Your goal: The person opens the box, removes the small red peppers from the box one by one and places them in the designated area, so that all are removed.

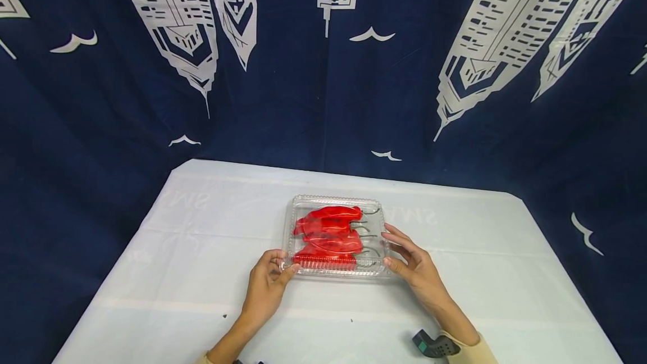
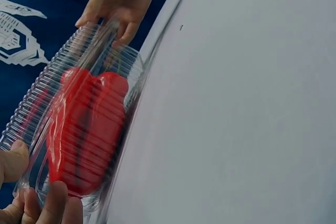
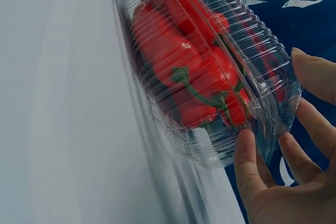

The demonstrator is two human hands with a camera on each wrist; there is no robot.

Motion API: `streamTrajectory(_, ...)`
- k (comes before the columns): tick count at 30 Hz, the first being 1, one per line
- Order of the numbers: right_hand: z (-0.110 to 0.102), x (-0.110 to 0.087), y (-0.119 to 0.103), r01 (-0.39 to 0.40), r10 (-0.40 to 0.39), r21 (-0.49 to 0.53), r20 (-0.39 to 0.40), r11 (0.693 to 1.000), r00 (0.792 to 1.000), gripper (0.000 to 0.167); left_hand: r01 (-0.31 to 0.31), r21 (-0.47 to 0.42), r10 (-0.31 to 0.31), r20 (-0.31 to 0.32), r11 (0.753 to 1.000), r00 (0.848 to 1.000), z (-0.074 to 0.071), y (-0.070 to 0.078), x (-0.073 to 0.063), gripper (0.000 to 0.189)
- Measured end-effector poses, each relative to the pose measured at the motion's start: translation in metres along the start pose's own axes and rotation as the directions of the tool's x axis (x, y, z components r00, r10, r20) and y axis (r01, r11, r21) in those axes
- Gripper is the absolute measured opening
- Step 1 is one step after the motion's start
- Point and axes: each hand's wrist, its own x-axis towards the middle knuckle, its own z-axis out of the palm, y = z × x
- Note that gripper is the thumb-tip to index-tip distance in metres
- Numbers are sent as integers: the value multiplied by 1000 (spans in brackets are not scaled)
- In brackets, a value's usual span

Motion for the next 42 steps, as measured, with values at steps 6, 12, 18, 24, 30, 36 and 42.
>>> streamTrajectory(6,0,-1,0,-23,23,10,2,1000,1000,51,-16,54,18,-37,998,999,1,1,-2,36)
streamTrajectory(12,0,-1,1,-36,36,21,-1,999,999,51,-18,80,24,-67,997,997,1,1,-4,40)
streamTrajectory(18,0,-2,1,-42,43,22,-5,999,999,51,-24,86,30,-75,996,997,2,0,-5,40)
streamTrajectory(24,1,-2,1,-39,39,10,-11,999,999,51,-17,86,25,-90,996,996,2,-2,-5,38)
streamTrajectory(30,0,-1,2,-29,29,-5,-10,1000,1000,51,-19,104,29,-102,994,994,3,-3,-4,34)
streamTrajectory(36,-1,-1,2,-19,19,-14,-12,1000,1000,51,-13,112,22,-75,994,997,-1,0,-2,37)
streamTrajectory(42,-1,-1,2,-22,22,-18,-7,1000,1000,52,4,93,-1,-36,996,999,-5,1,-1,36)
